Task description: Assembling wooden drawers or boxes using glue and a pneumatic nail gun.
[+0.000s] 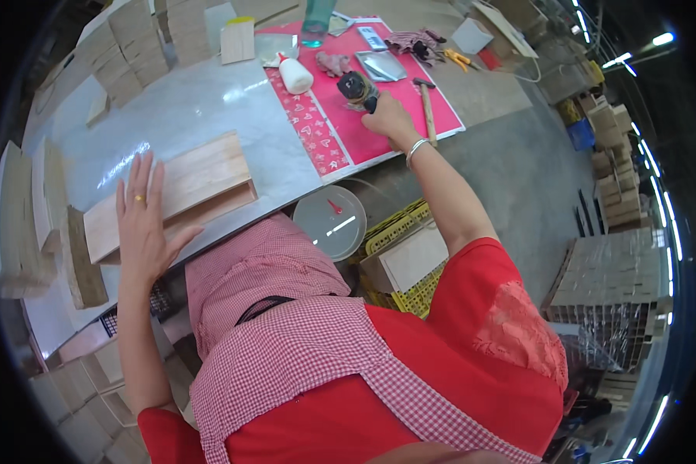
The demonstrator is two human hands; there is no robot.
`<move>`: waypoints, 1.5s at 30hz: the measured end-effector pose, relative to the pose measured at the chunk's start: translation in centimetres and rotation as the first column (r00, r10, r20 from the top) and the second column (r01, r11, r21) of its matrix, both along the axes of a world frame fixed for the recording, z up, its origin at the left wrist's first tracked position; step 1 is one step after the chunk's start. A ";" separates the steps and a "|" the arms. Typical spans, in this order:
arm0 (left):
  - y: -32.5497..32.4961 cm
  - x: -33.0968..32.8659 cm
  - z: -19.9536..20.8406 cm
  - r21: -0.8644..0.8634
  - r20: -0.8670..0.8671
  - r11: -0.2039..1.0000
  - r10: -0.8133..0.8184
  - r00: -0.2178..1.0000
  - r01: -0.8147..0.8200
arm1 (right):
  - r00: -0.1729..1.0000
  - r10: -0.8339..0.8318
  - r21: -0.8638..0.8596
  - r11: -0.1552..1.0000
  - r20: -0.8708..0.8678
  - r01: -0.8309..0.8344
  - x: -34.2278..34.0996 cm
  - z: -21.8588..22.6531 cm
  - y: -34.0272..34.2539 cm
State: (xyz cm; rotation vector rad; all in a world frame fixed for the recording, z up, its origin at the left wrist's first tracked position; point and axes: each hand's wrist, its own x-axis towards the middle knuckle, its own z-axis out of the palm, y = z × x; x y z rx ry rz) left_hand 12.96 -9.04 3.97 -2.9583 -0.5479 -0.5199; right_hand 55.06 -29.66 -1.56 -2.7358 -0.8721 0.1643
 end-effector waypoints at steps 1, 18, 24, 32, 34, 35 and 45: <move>-0.1 1.0 0.1 -0.017 -0.011 1.000 0.001 1.000 -0.001 | 1.000 -0.008 0.006 1.000 0.006 0.008 -0.1 0.7 -0.1; 2.0 4.0 -2.7 -0.040 0.005 0.999 -0.006 1.000 0.006 | 0.732 0.674 0.312 0.720 -0.098 -0.620 -8.9 12.6 1.9; 1.0 3.9 -3.8 -0.070 0.008 0.994 0.081 0.997 -0.080 | 0.718 0.673 0.226 0.738 -0.175 -0.636 -12.4 14.0 3.1; 1.0 3.6 0.0 -0.195 -0.097 0.978 0.053 0.994 -0.071 | 0.671 0.710 0.208 0.704 -0.213 -0.679 -12.7 15.0 4.1; 0.9 3.4 -0.4 -0.075 0.029 0.997 0.019 0.999 -0.016 | 0.717 0.654 0.189 0.756 -0.241 -0.627 -12.8 15.4 4.1; 0.8 3.3 0.0 -0.076 0.030 0.997 0.019 0.999 -0.017 | 0.717 0.654 0.187 0.756 -0.241 -0.627 -12.9 15.4 4.2; 0.4 3.2 1.7 -0.131 -0.159 0.988 0.066 0.985 -0.087 | 0.680 0.692 0.222 0.721 -0.241 -0.656 -13.3 15.3 5.3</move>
